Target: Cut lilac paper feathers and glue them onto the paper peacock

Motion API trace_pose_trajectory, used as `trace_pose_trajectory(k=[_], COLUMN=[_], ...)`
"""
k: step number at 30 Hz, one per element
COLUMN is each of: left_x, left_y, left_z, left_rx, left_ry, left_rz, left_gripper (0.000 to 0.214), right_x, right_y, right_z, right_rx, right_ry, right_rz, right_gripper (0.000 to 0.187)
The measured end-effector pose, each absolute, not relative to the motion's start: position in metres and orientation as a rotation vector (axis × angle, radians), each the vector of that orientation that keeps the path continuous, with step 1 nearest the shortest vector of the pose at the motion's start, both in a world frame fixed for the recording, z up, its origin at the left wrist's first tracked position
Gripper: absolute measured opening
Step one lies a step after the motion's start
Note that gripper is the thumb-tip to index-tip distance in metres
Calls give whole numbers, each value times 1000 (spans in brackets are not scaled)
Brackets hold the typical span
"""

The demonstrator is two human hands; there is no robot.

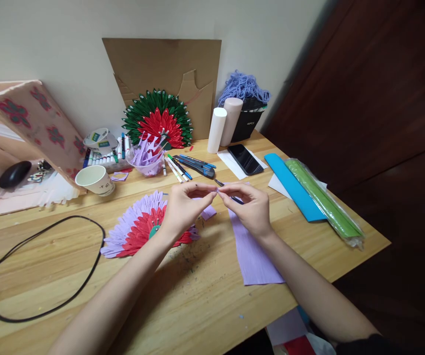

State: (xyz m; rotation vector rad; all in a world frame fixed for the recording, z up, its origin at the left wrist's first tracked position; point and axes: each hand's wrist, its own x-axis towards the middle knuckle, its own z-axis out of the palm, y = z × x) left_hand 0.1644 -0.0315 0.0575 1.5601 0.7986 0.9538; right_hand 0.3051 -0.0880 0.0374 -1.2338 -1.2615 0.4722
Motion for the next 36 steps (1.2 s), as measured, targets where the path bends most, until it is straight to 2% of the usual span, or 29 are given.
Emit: trace_pose_trajectory(k=[9, 19, 36], left_x=[161, 162, 162], left_y=[-32, -31, -30], left_z=[60, 62, 58], left_rx=[1948, 1896, 2014], left_ry=[797, 793, 831], left_rz=[1031, 1071, 1005], left_gripper=[10, 7, 8], right_x=[308, 310, 313], right_y=[-90, -89, -90], right_z=[43, 40, 44], right_rx=[-1289, -1278, -1303], right_ry=[-1436, -1356, -1570], right_rz=[346, 304, 200], right_gripper=[7, 10, 8])
